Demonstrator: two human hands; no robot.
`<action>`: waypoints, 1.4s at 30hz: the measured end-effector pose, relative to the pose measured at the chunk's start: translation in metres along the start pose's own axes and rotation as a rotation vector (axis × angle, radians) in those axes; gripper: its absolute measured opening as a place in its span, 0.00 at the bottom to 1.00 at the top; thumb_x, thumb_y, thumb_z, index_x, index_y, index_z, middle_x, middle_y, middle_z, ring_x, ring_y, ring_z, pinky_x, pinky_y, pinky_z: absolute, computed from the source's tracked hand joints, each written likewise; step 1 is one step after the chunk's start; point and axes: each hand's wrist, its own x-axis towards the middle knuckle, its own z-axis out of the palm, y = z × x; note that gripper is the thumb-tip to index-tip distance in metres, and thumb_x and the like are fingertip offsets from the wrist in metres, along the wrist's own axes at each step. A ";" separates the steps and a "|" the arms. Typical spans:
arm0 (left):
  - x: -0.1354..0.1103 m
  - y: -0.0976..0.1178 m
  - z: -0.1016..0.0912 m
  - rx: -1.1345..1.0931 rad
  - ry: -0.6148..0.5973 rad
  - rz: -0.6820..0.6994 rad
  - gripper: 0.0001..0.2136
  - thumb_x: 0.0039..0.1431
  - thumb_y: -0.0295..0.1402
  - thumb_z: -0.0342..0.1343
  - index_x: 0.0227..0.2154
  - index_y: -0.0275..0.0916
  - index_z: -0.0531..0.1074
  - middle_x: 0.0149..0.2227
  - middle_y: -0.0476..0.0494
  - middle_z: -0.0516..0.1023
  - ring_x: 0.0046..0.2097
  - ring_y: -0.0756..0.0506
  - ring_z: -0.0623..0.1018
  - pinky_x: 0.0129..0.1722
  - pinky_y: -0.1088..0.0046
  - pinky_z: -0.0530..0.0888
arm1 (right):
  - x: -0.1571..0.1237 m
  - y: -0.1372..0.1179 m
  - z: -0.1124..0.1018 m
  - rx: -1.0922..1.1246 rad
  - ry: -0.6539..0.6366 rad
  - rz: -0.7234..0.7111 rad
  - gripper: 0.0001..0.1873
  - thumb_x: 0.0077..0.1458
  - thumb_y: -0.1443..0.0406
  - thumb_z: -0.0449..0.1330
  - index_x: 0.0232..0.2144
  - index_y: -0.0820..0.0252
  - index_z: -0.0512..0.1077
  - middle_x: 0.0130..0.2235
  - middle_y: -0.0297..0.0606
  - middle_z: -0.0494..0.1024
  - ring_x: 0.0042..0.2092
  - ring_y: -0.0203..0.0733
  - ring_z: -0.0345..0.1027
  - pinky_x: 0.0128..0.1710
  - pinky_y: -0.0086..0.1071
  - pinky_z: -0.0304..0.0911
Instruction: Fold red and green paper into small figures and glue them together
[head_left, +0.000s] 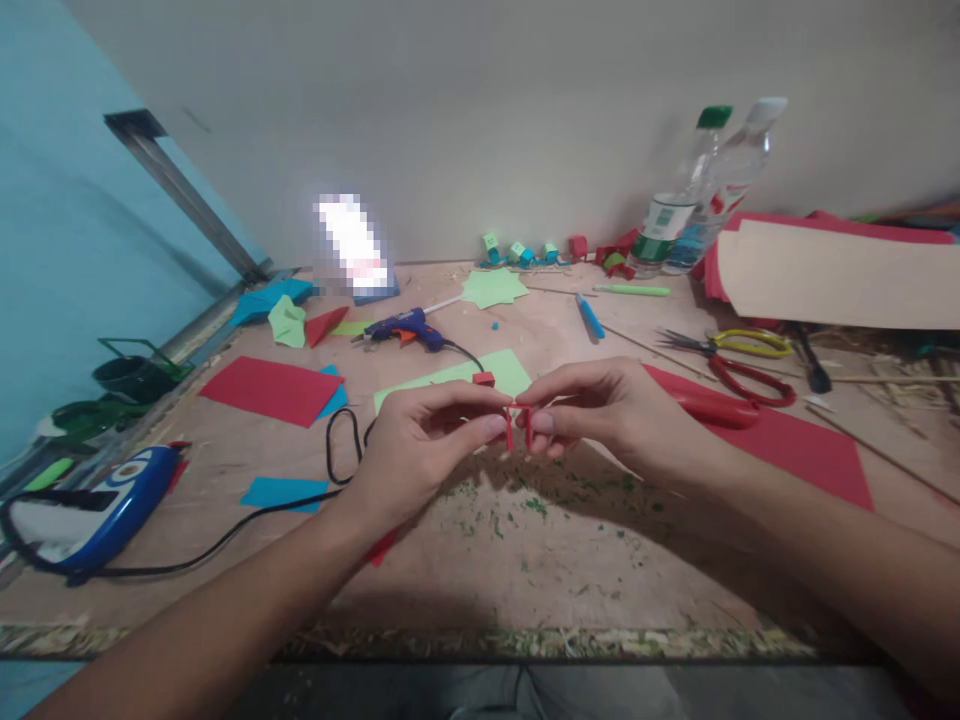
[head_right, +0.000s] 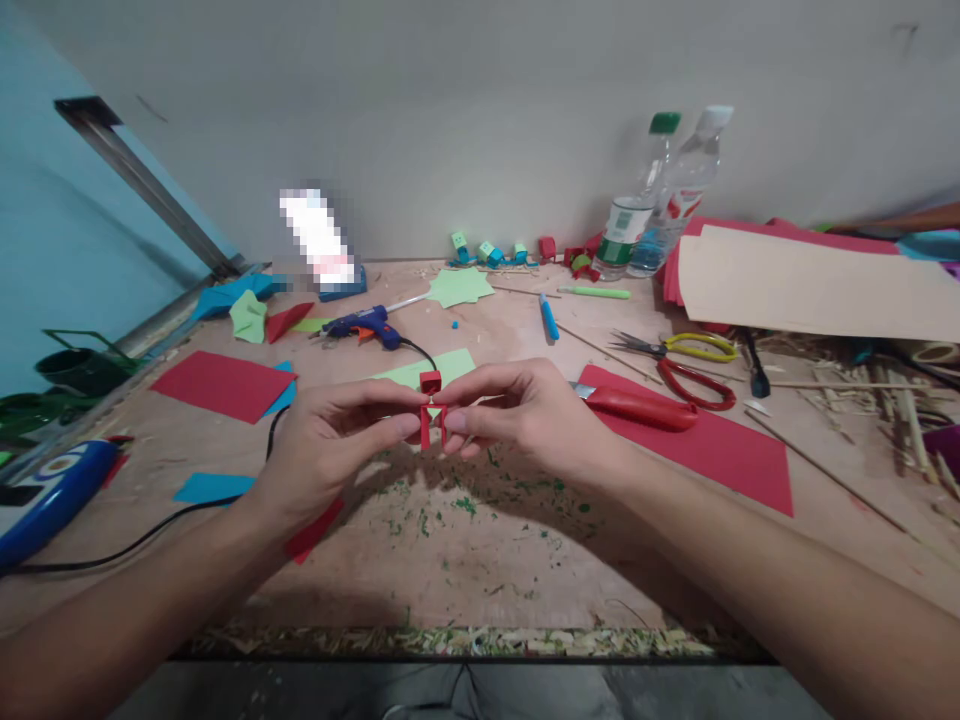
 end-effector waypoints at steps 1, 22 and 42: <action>0.000 -0.001 0.000 -0.003 -0.004 -0.002 0.06 0.55 0.26 0.70 0.35 0.43 0.87 0.33 0.50 0.88 0.34 0.52 0.84 0.34 0.84 0.79 | 0.000 0.000 0.000 0.001 -0.002 0.002 0.08 0.55 0.66 0.76 0.38 0.59 0.86 0.32 0.39 0.88 0.32 0.35 0.82 0.33 0.24 0.77; -0.001 0.000 -0.007 -0.117 -0.230 -0.119 0.03 0.56 0.29 0.72 0.28 0.38 0.85 0.29 0.47 0.83 0.32 0.50 0.78 0.36 0.77 0.76 | -0.004 0.002 0.004 0.057 -0.145 0.048 0.02 0.53 0.69 0.76 0.32 0.60 0.87 0.31 0.38 0.87 0.30 0.34 0.79 0.33 0.26 0.77; -0.002 -0.009 -0.008 -0.164 -0.208 -0.097 0.04 0.58 0.33 0.71 0.34 0.39 0.85 0.33 0.45 0.85 0.34 0.47 0.82 0.36 0.73 0.80 | -0.003 0.001 0.003 0.116 -0.151 0.105 0.06 0.54 0.66 0.76 0.35 0.60 0.84 0.31 0.35 0.86 0.29 0.34 0.79 0.33 0.28 0.75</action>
